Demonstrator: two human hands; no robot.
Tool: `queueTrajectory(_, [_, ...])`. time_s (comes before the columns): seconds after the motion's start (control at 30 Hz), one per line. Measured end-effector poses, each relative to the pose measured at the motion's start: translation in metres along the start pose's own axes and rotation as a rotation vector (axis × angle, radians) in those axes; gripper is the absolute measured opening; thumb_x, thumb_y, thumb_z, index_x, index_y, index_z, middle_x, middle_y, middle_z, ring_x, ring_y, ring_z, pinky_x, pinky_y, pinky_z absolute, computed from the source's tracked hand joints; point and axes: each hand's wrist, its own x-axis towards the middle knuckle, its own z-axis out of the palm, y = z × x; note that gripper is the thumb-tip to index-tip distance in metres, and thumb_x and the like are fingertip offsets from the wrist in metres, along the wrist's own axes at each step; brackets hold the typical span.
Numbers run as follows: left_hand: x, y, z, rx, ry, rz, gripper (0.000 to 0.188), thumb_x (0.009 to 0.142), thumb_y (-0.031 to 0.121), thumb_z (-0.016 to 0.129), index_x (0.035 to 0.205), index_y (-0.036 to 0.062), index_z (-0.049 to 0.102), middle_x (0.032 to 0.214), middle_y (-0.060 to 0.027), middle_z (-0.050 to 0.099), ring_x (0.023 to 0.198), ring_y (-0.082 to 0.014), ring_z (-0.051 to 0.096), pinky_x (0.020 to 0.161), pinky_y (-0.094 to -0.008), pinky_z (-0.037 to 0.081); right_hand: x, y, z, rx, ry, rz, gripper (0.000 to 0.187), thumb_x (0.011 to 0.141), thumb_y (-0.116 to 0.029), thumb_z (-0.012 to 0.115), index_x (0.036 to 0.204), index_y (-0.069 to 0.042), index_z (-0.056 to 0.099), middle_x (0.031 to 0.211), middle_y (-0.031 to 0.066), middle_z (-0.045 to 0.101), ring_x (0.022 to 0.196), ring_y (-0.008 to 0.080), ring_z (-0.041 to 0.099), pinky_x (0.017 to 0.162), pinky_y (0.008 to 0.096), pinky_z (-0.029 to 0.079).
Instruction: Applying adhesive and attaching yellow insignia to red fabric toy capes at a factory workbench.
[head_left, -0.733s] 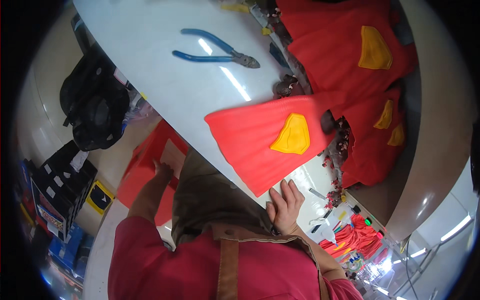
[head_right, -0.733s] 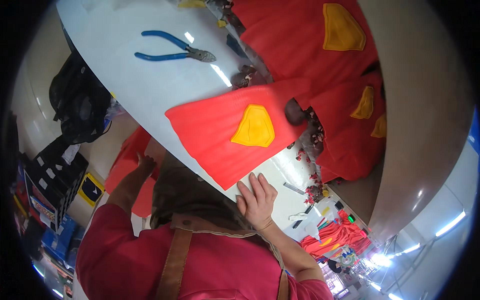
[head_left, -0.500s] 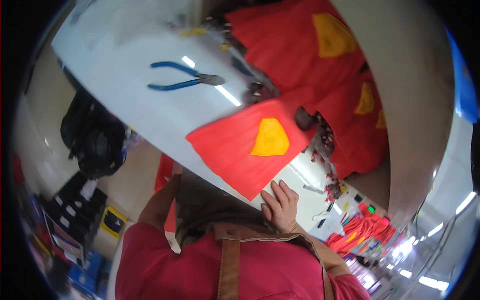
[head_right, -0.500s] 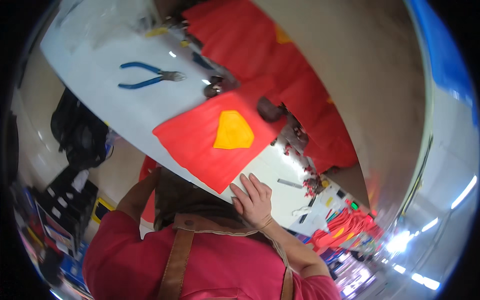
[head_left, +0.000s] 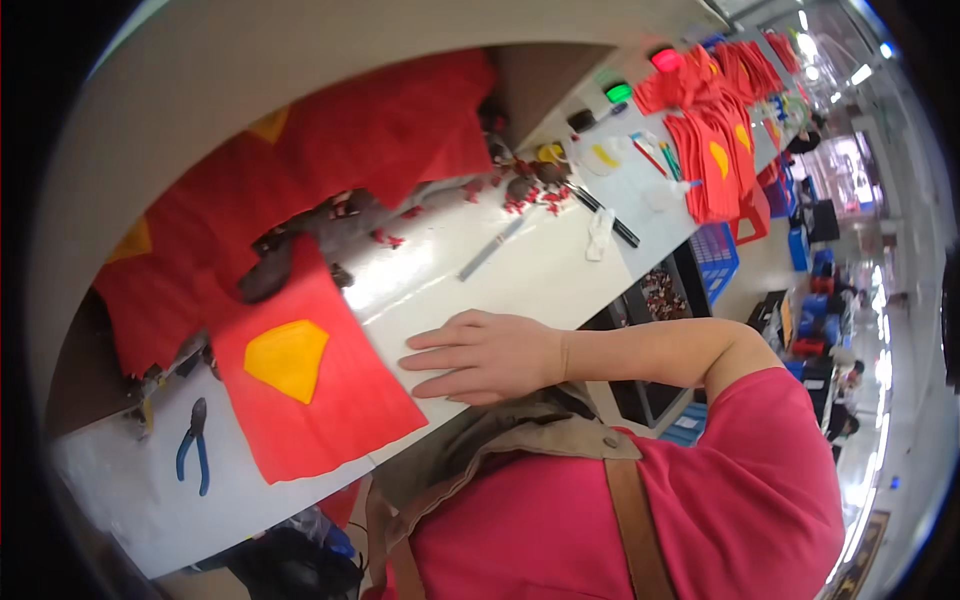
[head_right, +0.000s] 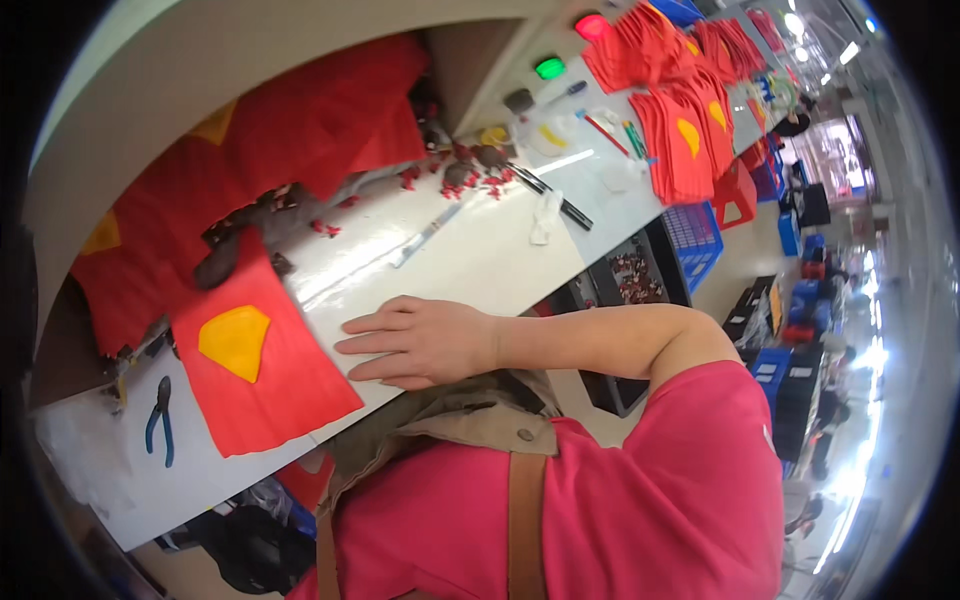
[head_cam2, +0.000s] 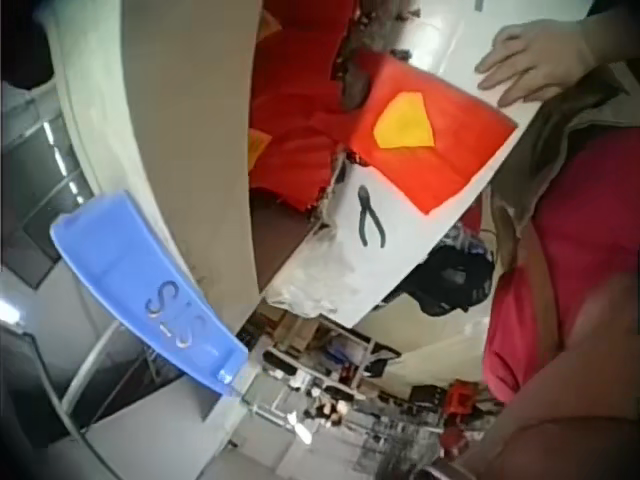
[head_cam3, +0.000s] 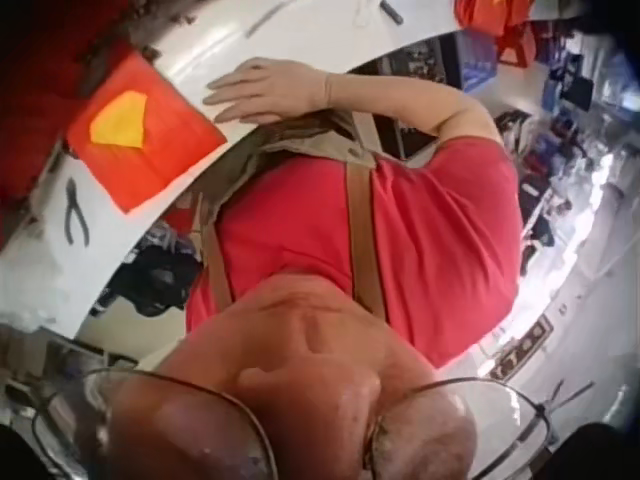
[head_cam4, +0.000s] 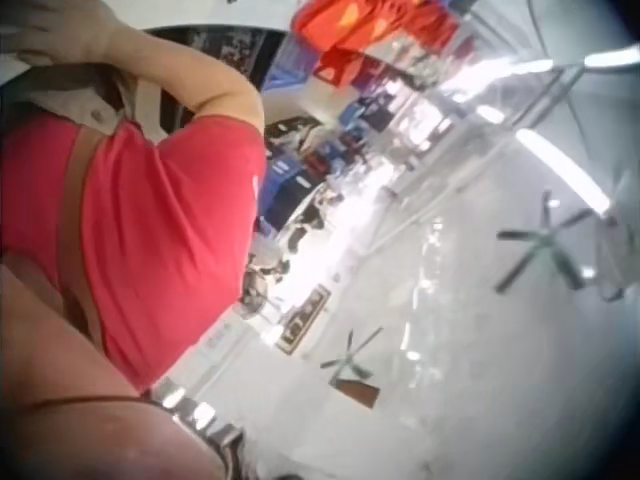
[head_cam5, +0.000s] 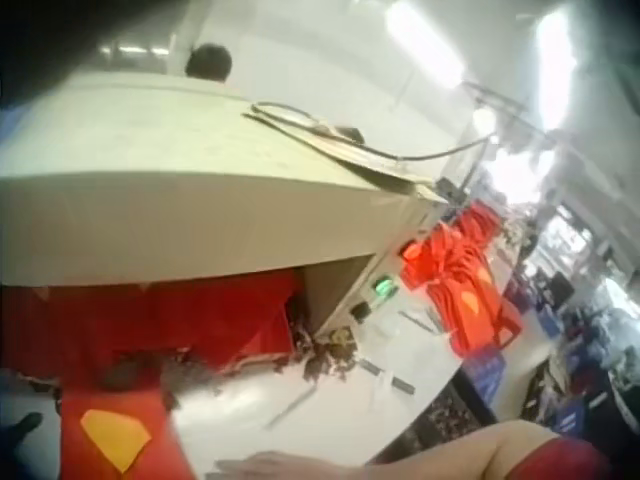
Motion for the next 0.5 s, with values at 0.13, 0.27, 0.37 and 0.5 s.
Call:
queueTrajectory(0.13, [-0.041,-0.020,0.002,-0.135,0.064,0.007,0.036,0.093,0.028,0.048,0.121,0.0086,0.059,0.117,-0.0127,0.062,0.113,-0.0320,0.056,0.095,-0.0564,0.040,-0.013,-0.006,0.011,-0.042,0.149,-0.021,0.030,0.088,-0.022,0.060,0.117,-0.016,0.059,0.131,0.0040,0.054,0.126,0.0217,0.047,0.095,0.0373,0.041])
queueTrajectory(0.27, [-0.038,0.024,-0.024,-0.355,0.183,0.041,0.036,0.093,0.028,0.047,0.120,0.0078,0.059,0.116,-0.0138,0.062,0.112,-0.0324,0.057,0.094,-0.0537,0.042,-0.015,-0.008,0.025,0.008,0.260,-0.042,0.026,0.087,-0.022,0.061,0.112,-0.014,0.060,0.122,0.0053,0.057,0.119,0.0220,0.051,0.094,0.0371,0.041])
queueTrajectory(0.37, [-0.030,0.071,-0.057,-0.537,0.277,0.083,0.036,0.093,0.028,0.047,0.120,0.0071,0.059,0.115,-0.0146,0.063,0.111,-0.0328,0.058,0.093,-0.0516,0.043,-0.021,-0.013,0.028,-0.024,0.311,-0.009,0.024,0.084,-0.022,0.063,0.107,-0.013,0.061,0.117,0.0058,0.058,0.114,0.0224,0.053,0.091,0.0368,0.042])
queueTrajectory(0.5, [-0.046,0.053,-0.067,0.016,0.363,0.091,0.031,0.091,0.026,0.053,0.109,0.0016,0.062,0.100,-0.0194,0.066,0.094,-0.0290,0.065,0.081,-0.0373,0.049,-0.024,-0.011,0.035,-0.119,0.473,-0.073,0.014,0.080,-0.022,0.065,0.090,-0.012,0.060,0.100,0.0038,0.061,0.098,0.0234,0.056,0.081,0.0374,0.044])
